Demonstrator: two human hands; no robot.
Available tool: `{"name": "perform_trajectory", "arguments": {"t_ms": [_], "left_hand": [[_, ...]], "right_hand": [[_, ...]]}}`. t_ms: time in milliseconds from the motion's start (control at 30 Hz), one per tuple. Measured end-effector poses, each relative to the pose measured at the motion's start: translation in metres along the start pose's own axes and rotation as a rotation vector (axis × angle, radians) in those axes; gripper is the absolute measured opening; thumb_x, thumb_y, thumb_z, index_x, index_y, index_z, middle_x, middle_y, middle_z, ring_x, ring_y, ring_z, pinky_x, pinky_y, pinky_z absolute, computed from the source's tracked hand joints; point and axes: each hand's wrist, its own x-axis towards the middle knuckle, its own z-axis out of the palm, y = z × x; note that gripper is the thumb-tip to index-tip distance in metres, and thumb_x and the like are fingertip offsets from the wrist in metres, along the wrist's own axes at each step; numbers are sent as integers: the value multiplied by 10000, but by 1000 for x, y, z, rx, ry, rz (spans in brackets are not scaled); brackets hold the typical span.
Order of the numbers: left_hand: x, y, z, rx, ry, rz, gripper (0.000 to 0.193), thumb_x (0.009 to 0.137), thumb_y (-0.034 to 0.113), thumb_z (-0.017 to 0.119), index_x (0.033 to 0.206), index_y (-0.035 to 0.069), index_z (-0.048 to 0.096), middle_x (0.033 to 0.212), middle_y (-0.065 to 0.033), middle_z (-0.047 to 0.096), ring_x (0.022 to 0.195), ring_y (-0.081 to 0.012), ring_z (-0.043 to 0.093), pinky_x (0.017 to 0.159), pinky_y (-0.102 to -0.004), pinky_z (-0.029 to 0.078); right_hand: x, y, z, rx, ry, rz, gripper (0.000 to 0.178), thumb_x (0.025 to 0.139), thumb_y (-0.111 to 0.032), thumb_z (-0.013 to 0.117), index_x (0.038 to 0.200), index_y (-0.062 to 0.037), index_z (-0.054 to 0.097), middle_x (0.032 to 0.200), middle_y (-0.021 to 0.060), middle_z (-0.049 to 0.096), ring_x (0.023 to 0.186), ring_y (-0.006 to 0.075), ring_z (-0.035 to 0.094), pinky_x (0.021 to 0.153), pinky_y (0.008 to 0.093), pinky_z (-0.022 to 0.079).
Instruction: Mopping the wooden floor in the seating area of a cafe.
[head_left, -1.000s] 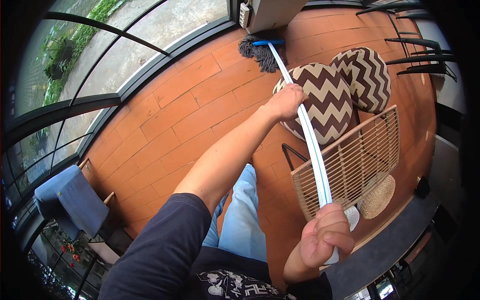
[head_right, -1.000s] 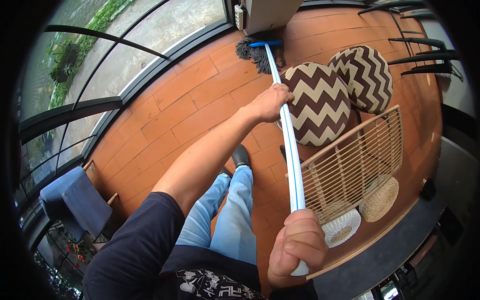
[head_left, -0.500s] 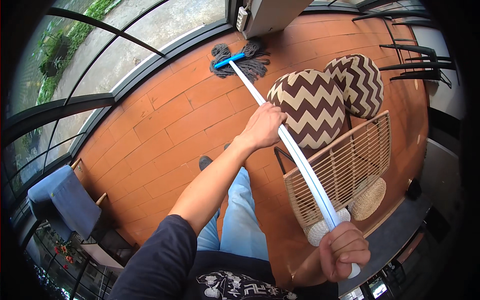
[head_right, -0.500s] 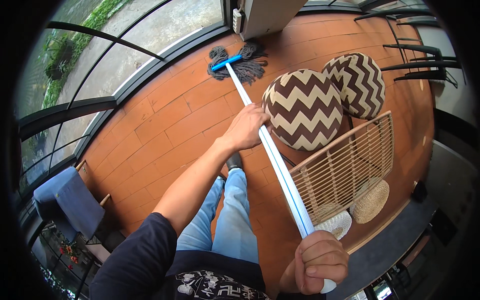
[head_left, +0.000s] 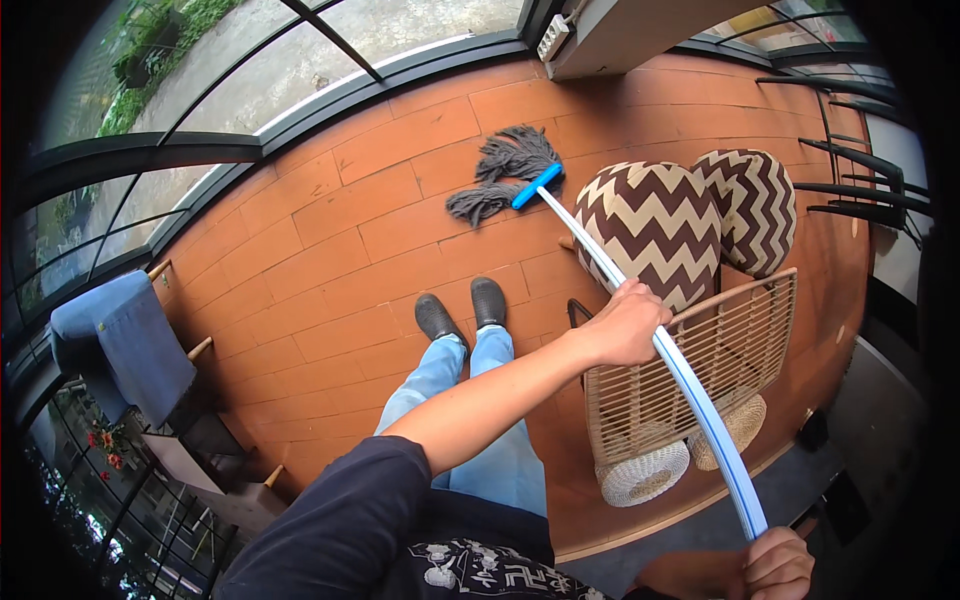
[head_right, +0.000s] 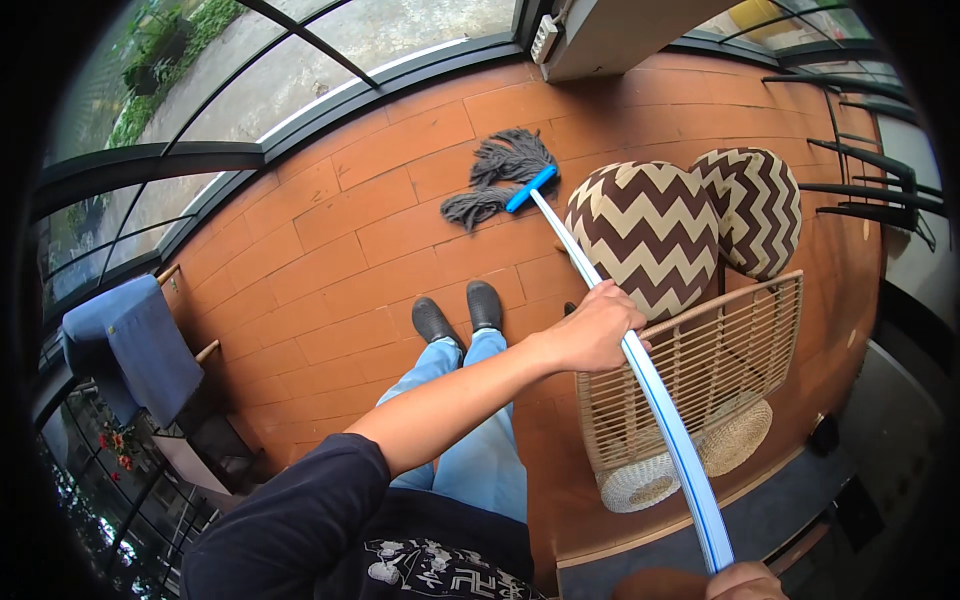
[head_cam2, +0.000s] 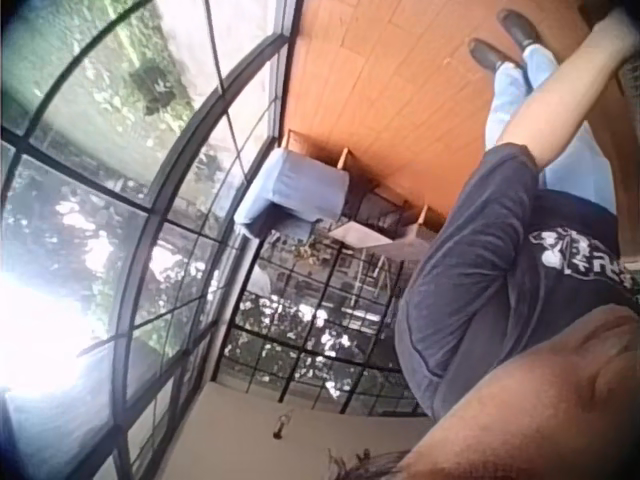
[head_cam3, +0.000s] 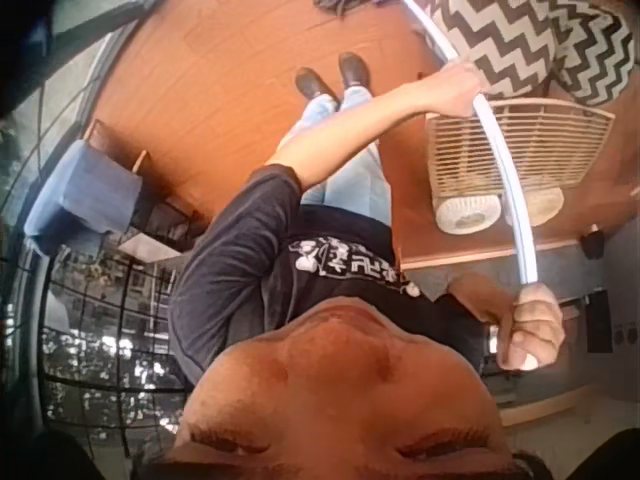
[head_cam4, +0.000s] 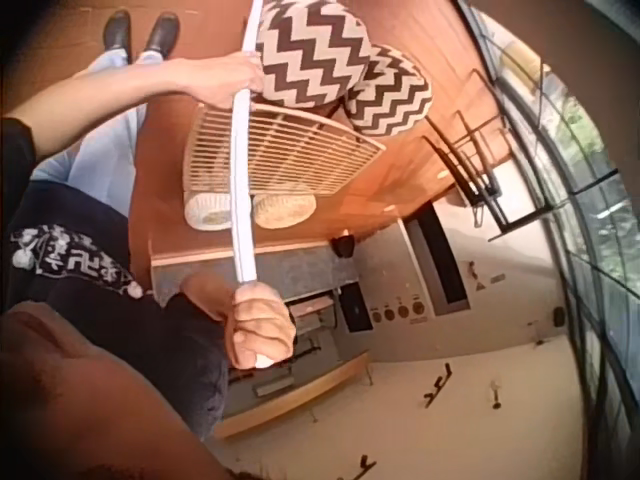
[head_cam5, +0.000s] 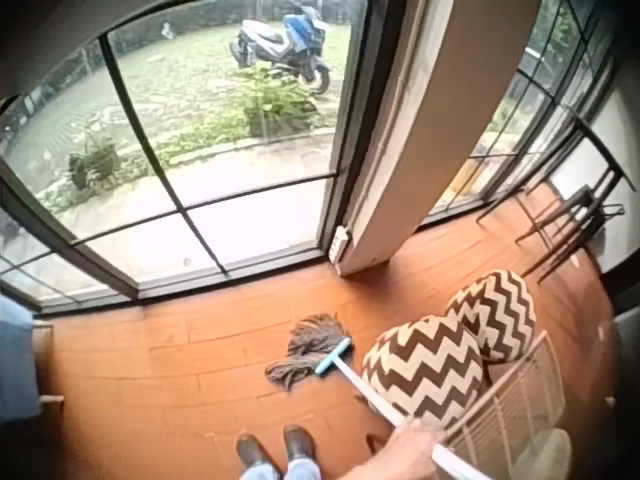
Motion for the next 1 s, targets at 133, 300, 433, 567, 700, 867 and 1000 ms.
{"name": "perform_trajectory", "arguments": {"t_ms": [133,300,433,567,700,867,1000], "left_hand": [[-11,23,-2,-36,-13,-46,101,723,100,669,698,23,609,718,-147,581,817,-325,553,835,-388,428],[-82,11,-38,59,172,-109,304,848,287,675,710,30,587,727,-132,558,824,-320,544,890,-432,416],[-157,-9,-79,130,353,-327,295,849,239,694,702,52,520,726,-104,522,774,-328,537,1013,-528,382],[-268,-69,-130,273,579,-644,262,821,149,669,650,47,499,674,-106,498,766,-321,531,1025,-560,335],[-322,-103,-154,379,704,-648,362,819,145,676,613,42,397,624,-91,435,662,-282,462,788,-444,378],[-237,-73,-117,150,728,-490,278,766,209,730,659,81,508,765,-72,533,928,-317,521,1009,-583,288],[-153,-29,-84,-33,580,-369,267,776,224,723,656,90,526,737,-75,542,968,-302,554,1045,-637,266]], "right_hand": [[24,-17,15,-72,-119,58,80,738,-33,538,787,28,528,480,30,345,409,145,353,412,316,324],[52,9,26,326,-409,71,90,686,-25,626,751,3,572,479,-8,398,407,123,377,472,303,369],[66,55,75,656,-663,-3,96,770,12,608,675,1,613,486,35,501,403,133,477,464,254,421],[28,103,169,656,-324,293,118,583,94,516,636,43,609,491,75,444,416,221,448,509,358,429],[31,133,214,664,-535,289,167,536,102,525,665,30,603,516,64,447,473,237,451,579,390,441],[69,87,152,500,-554,247,89,617,38,552,664,23,627,473,62,450,401,210,430,499,355,423],[103,28,110,403,-665,93,81,697,0,609,653,-12,542,505,40,399,459,185,366,501,337,388]]}}
